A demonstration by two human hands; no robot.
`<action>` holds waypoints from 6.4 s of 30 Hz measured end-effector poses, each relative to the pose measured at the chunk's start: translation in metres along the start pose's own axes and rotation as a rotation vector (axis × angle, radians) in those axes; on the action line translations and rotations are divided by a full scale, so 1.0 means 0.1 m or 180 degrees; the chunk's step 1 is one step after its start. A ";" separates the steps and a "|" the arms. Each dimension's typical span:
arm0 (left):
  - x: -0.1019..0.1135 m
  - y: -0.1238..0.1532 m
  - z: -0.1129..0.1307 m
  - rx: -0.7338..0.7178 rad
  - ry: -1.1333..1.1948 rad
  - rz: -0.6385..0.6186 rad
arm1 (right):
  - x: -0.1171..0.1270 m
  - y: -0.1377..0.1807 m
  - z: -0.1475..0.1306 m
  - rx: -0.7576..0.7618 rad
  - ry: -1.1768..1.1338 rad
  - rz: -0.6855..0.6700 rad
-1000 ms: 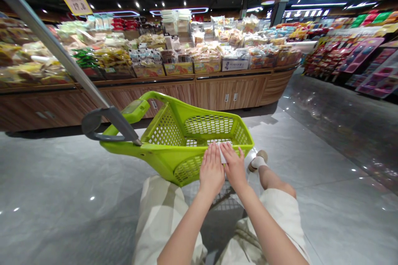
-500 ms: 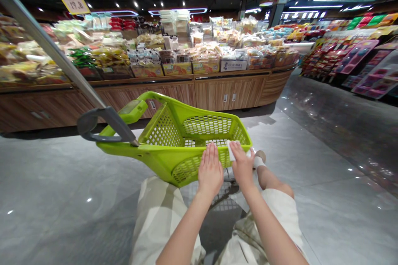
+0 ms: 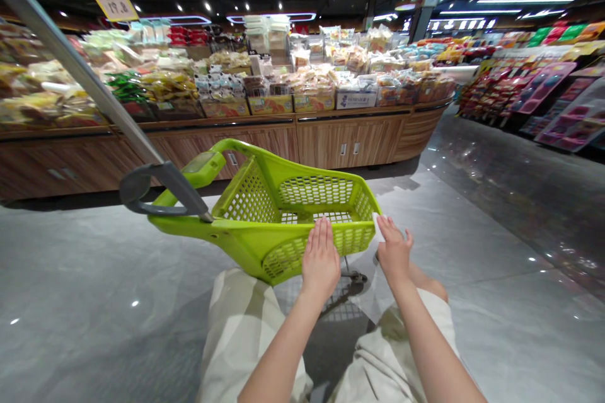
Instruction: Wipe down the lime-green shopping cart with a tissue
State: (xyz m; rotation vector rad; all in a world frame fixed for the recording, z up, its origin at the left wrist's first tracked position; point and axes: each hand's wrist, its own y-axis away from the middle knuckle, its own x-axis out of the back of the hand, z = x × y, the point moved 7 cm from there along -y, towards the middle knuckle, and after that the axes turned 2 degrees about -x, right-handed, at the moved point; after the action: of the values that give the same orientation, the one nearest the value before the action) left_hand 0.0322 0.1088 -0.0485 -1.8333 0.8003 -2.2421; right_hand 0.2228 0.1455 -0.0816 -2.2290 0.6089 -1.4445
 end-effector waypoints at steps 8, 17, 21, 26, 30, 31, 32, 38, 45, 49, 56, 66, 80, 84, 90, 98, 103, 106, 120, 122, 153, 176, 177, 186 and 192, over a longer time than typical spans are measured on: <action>-0.01 0.01 -0.01 -0.0050 -0.0099 -0.0112 | -0.10 0.11 -1.12 0.1091 -0.0642 -0.0709; 0.00 0.01 0.00 -0.0003 0.0053 -0.0001 | -0.01 0.01 0.20 0.0059 -0.0338 -0.0014; 0.00 0.00 0.00 -0.0009 0.0104 0.0115 | -0.06 0.04 -0.39 0.0281 -0.0300 -0.0089; -0.01 0.01 0.00 -0.0079 -0.0039 -0.0040 | -0.10 0.14 -1.12 0.1098 -0.0544 -0.0684; 0.00 0.02 -0.02 0.0002 -0.0087 -0.0105 | -0.03 0.10 -0.65 0.1007 -0.0512 -0.0590; 0.01 0.02 -0.02 0.0009 -0.0072 -0.0091 | -0.02 0.08 -0.44 0.0874 -0.0477 -0.0482; 0.01 0.02 -0.02 0.0013 -0.0050 -0.0067 | -0.01 0.06 -0.24 0.0717 -0.0438 -0.0364; 0.01 0.01 0.00 -0.0006 0.0038 0.0025 | -0.04 0.05 -0.02 0.0012 -0.0280 0.0081; -0.01 0.01 -0.01 -0.0056 -0.0049 -0.0053 | -0.10 0.15 -1.10 0.1136 -0.0628 -0.0635; 0.01 0.03 -0.03 -0.0038 -0.0051 -0.0058 | -0.05 0.09 -0.55 0.1018 -0.0599 -0.0553; 0.00 0.00 0.02 0.0032 0.0012 0.0042 | -0.02 0.05 0.05 0.0015 -0.0317 0.0103; 0.01 0.01 0.00 -0.0001 -0.0082 -0.0018 | -0.09 0.14 -0.77 0.1257 -0.0813 -0.0506; -0.02 0.03 -0.02 -0.0037 -0.0057 0.0012 | -0.14 0.14 -1.06 0.1045 -0.0581 -0.0393; -0.01 0.05 -0.04 -0.0058 -0.0088 0.0021 | -0.09 0.16 -0.92 0.1243 -0.0571 -0.0506; 0.00 0.04 -0.03 -0.0039 -0.0065 0.0062 | -0.02 0.10 0.04 0.0211 -0.0373 0.0155; -0.05 0.02 -0.01 -0.0012 -0.0056 0.0046 | -0.15 0.15 -1.05 0.1094 -0.0577 -0.0381; -0.02 0.04 -0.03 -0.0039 -0.0063 0.0033 | -0.10 0.11 -0.66 0.1163 -0.0658 -0.0447; -0.01 0.03 -0.02 -0.0041 -0.0047 0.0074 | -0.05 0.05 -0.05 0.0613 -0.0613 -0.0120; -0.02 0.04 -0.03 -0.0067 -0.0112 0.0095 | -0.11 0.16 -0.93 0.1094 -0.0741 -0.0479; -0.01 0.05 -0.03 -0.0044 -0.0101 0.0088 | -0.07 0.12 -0.57 0.0950 -0.0740 -0.0436; -0.01 0.06 -0.05 -0.0023 -0.0083 0.0104 | -0.13 0.23 -1.10 0.1063 -0.0561 -0.0363; 0.04 0.08 -0.07 -0.0026 -0.0034 0.0052 | -0.06 0.04 -0.30 0.0770 -0.0524 -0.0205; 0.04 0.08 -0.06 -0.0018 -0.0038 0.0046 | -0.05 0.03 -0.08 0.0548 -0.0467 -0.0075; 0.00 0.07 -0.03 -0.0024 -0.0114 0.0083 | -0.14 0.11 -0.96 0.0676 -0.0580 -0.0270; 0.02 0.09 -0.06 -0.0001 -0.0126 0.0050 | -0.08 0.12 -0.83 0.1014 -0.0800 -0.0640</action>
State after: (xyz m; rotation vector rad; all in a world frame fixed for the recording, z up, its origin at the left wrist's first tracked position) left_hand 0.0240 0.1025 -0.0518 -1.8588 0.8056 -2.1890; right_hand 0.1420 0.1318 -0.0629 -2.2090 0.0679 -1.2210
